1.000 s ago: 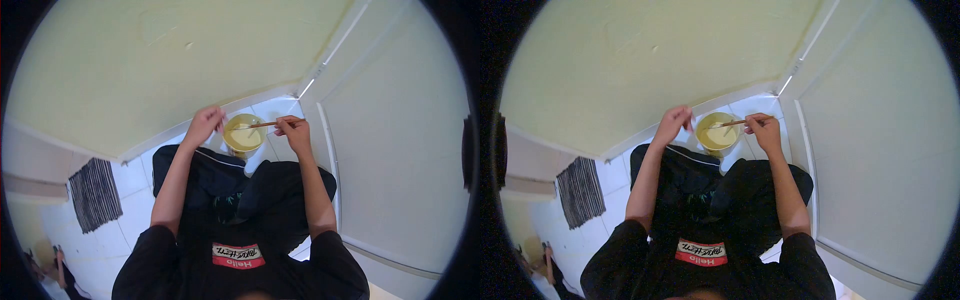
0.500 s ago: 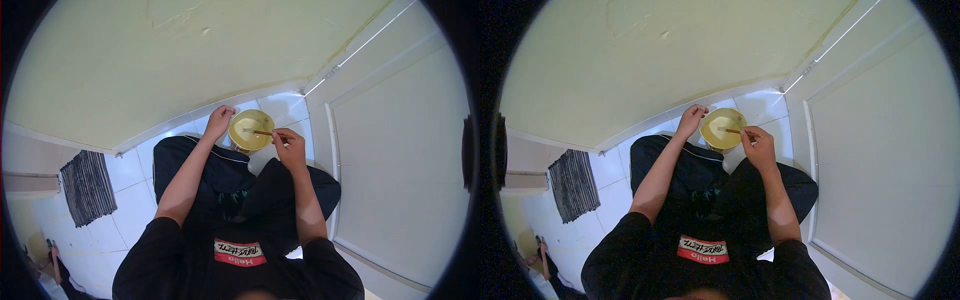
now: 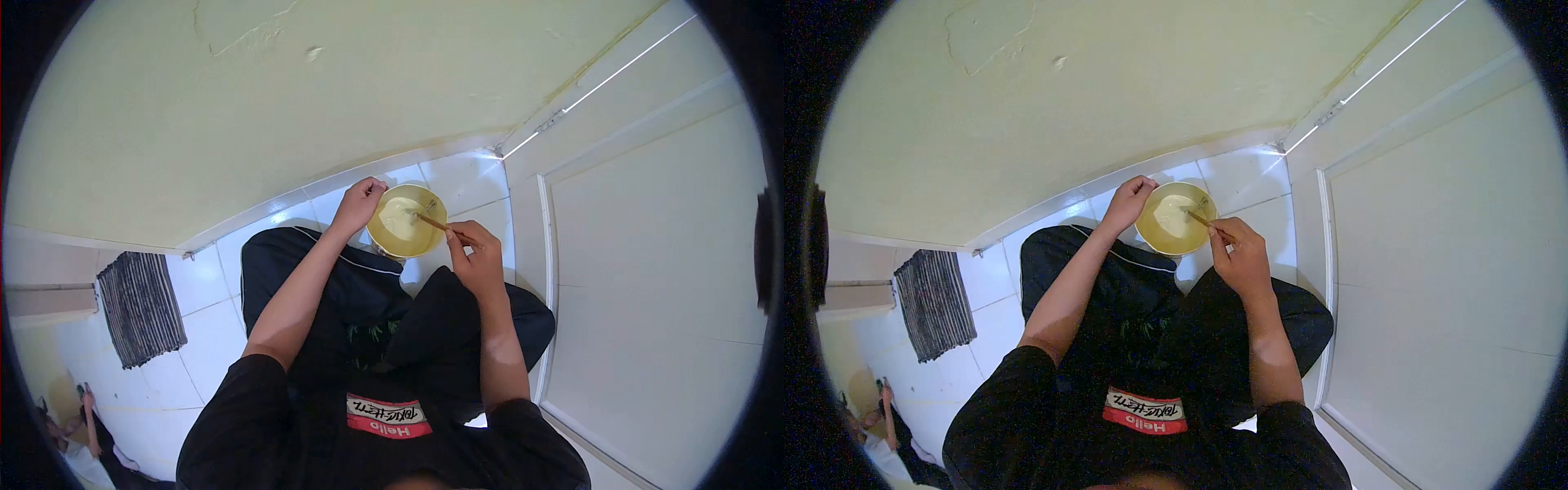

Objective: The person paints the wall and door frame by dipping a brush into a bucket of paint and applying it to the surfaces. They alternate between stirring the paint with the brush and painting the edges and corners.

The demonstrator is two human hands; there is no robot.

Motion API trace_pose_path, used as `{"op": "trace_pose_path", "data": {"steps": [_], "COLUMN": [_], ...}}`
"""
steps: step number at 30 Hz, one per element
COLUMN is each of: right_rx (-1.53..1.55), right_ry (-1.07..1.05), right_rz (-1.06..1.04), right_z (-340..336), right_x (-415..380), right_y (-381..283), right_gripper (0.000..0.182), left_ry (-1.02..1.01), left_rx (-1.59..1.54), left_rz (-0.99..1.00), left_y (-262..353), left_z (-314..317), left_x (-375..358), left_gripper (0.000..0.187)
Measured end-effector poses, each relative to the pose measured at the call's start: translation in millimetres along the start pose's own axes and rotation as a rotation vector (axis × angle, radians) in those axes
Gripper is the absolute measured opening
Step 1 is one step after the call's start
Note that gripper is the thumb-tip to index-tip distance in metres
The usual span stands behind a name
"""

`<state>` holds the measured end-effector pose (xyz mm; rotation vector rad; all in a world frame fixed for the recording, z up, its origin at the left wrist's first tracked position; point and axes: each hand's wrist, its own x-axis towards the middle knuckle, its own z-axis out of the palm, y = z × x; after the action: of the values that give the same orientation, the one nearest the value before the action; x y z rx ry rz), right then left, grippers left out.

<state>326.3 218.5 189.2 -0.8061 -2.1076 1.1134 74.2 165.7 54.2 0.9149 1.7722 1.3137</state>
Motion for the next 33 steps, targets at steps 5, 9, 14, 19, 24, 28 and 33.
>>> {"op": "trace_pose_path", "data": {"steps": [5, 9, 14, 19, 24, 28, 33], "right_rx": [0.115, 0.108, 0.057, 0.123, 0.12, 0.022, 0.044], "right_ry": [-0.136, -0.2, -0.047, 0.103, 0.199, 0.21, 0.202], "right_rz": [0.075, 0.088, 0.04, 0.053, -0.028, -0.072, -0.083], "right_z": [3.8, 1.5, -18.3, -35.7, -39.1, -40.9, -39.6], "right_x": [-5.5, -7.4, -5.2, -4.6, -5.1, -6.7, -6.9], "right_y": [0.8, -3.3, -6.3, -10.5, 1.3, 0.9, -9.7], "right_gripper": [0.012, 0.012, 0.011, 0.01, 0.008, 0.006, 0.006], "left_ry": [-0.013, -0.028, -0.101, -0.089, -0.078, -0.067, -0.018], "left_rx": [-0.001, -0.022, -0.024, -0.022, 0.013, 0.014, -0.005], "left_rz": [0.003, -0.012, 0.063, 0.044, 0.008, 0.028, 0.049], "left_y": [-2.2, -1.6, -0.8, 0.5, 0.8, 3.4, 0.9], "left_z": [-0.3, -3.5, -10.7, -11.1, -10.4, -10.0, -6.6], "left_x": [2.2, 2.4, 7.1, 2.8, 1.2, -2.7, -3.4], "left_gripper": [0.028, 0.027, 0.026, 0.027, 0.028, 0.029, 0.033]}}
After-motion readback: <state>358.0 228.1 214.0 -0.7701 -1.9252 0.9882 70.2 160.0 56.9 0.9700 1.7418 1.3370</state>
